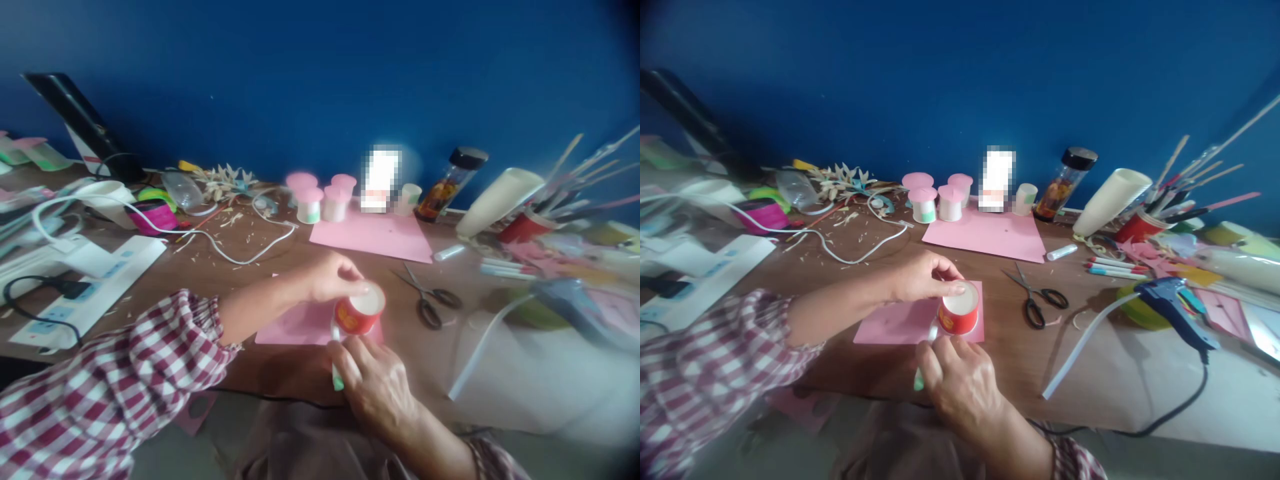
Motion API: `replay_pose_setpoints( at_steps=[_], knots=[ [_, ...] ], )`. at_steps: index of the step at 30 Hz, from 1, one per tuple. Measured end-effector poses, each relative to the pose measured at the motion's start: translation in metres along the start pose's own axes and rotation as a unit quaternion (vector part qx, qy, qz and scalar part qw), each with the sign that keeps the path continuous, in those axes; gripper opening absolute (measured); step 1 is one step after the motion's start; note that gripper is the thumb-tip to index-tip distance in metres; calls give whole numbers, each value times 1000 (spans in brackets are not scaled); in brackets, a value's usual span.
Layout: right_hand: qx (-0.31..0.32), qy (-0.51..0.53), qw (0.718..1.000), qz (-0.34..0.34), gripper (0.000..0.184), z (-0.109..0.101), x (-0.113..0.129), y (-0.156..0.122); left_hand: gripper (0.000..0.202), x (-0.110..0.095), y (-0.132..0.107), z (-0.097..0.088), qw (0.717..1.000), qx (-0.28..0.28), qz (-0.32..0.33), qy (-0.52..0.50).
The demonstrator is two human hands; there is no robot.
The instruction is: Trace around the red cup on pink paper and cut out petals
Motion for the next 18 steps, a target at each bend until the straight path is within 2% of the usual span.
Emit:
replay_pose_setpoints(
  at_steps=[8, 18],
  knots=[
    [18, 32, 999, 16, 10, -3, -2, -7, 32, -13, -7, -4, 1000, -11, -14, 26],
    [11, 69, 997, 26, 13, -9, -5, -14, 31, -14, -6, 0, 999, -3, -34, 13]
  ],
)
Point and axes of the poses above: each hand's wrist, its own y-axis towards the middle knuckle, its own z-axis out of the palm, x = y × z, the point moved 3 cm from there along y, towards the middle knuckle, and after that the axes turned 3 degrees about -x, right-handed, at the moved point
